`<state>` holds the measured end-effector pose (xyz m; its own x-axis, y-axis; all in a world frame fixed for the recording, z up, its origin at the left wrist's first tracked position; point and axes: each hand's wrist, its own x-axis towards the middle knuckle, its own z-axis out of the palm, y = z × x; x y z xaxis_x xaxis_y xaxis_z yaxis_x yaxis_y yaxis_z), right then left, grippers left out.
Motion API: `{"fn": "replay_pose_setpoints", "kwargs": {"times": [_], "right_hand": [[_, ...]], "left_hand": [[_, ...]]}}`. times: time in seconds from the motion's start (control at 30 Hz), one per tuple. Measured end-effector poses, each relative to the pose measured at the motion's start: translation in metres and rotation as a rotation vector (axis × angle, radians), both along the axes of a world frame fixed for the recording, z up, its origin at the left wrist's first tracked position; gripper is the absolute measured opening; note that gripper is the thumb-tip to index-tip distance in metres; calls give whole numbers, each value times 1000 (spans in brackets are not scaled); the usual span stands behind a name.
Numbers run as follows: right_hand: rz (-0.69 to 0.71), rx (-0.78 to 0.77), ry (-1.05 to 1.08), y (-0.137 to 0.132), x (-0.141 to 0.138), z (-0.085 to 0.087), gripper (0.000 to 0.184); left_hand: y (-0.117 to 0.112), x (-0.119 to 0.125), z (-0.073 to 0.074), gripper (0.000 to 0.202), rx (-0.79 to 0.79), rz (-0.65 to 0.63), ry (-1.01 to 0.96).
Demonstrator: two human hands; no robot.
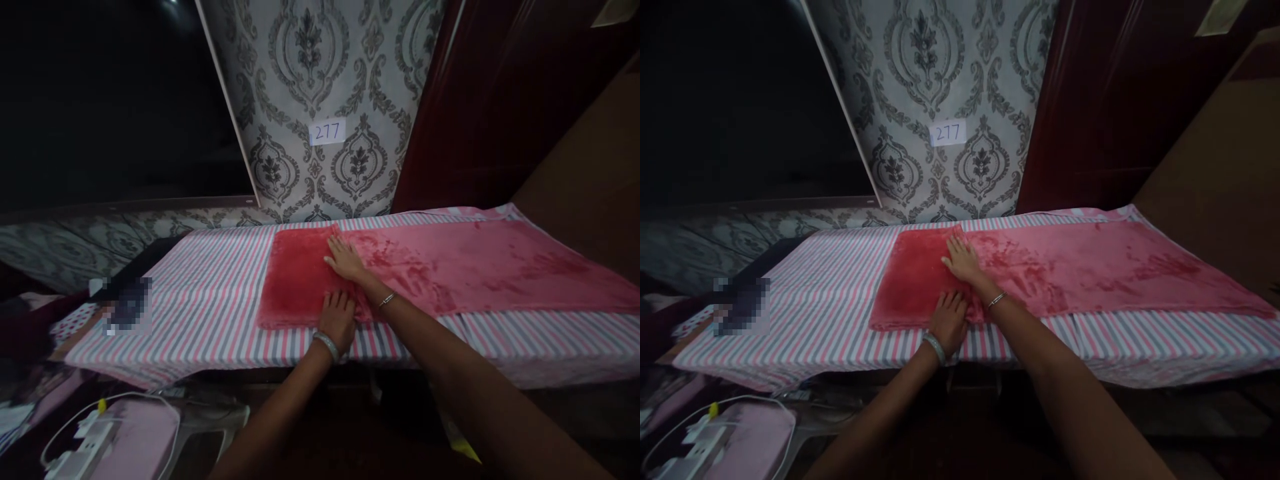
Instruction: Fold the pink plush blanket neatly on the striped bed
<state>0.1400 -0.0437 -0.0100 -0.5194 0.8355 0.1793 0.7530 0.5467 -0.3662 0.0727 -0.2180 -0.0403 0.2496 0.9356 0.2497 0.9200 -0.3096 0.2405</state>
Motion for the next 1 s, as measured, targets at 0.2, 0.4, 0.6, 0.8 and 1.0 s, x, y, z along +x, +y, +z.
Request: {"fn": "replay_pose_setpoints", "kwargs": {"times": [0.2,0.4,0.6,0.8,1.0], "right_hand": [[-38,-123,-96,-2,4,-11,61],[-77,-12,-16,23,-27,25,55],[-109,31,16,55,-70,43,56],[-245,-30,-24,71,-54,-4,57],[-282,-46,-37,80,-44,-27,61]], "left_hand": [[-6,-37,22,53,-133,-225,-178],[64,-108,91,42,-113,35,-297],[167,-139,120,51,-154,438,-70],[201,-138,58,59,-201,537,15],[205,-146,22,68,-232,550,77]]}}
